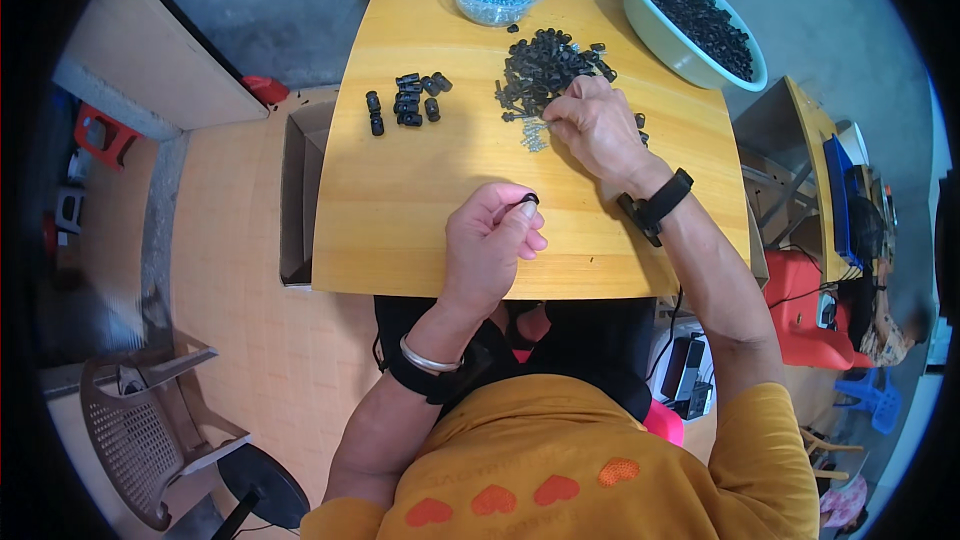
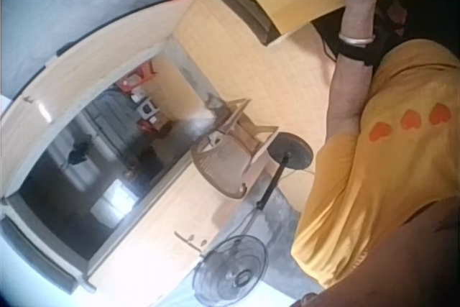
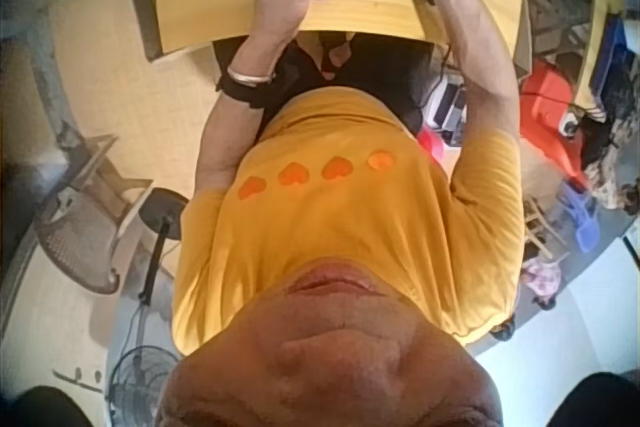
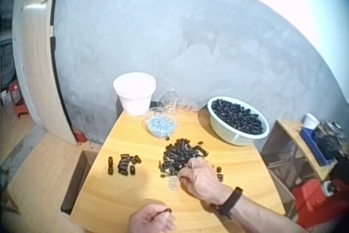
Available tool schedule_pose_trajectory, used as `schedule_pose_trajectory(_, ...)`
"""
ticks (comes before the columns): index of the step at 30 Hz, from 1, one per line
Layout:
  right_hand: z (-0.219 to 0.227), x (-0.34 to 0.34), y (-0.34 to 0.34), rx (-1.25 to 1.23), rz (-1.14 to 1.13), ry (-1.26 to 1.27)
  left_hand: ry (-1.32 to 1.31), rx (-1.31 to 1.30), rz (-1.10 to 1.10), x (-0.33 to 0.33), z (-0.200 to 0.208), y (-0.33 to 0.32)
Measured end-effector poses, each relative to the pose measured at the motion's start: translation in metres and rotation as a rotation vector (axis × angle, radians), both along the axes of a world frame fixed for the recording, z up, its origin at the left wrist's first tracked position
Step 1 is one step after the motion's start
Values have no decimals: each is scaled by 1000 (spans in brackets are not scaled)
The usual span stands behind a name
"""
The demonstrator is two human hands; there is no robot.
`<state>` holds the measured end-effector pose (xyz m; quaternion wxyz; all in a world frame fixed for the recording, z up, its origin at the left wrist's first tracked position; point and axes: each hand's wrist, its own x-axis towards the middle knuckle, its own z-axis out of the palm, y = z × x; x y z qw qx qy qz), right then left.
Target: Manually assembling small plastic and metal components at a workbench.
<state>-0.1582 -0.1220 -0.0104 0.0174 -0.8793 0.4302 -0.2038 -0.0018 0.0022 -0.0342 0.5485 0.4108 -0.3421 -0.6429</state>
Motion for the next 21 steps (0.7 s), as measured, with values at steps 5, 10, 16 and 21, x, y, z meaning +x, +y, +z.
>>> schedule_pose_trajectory(5, 2, 1, 1, 11, 3, 51, 17, -10, 1, 0, -2, -1)
schedule_pose_trajectory(10, -2, -1, 5, -21, 1, 89, 6, -21, 15, -1, -1, -1)
schedule_pose_trajectory(16, -1, -1, 9, 19, 0, 117, -14, -41, 21, 0, -1, 0)
schedule_pose_trajectory(21, -4, -1, 9, 2, -1, 126, 20, -58, 10, 0, -4, 0)
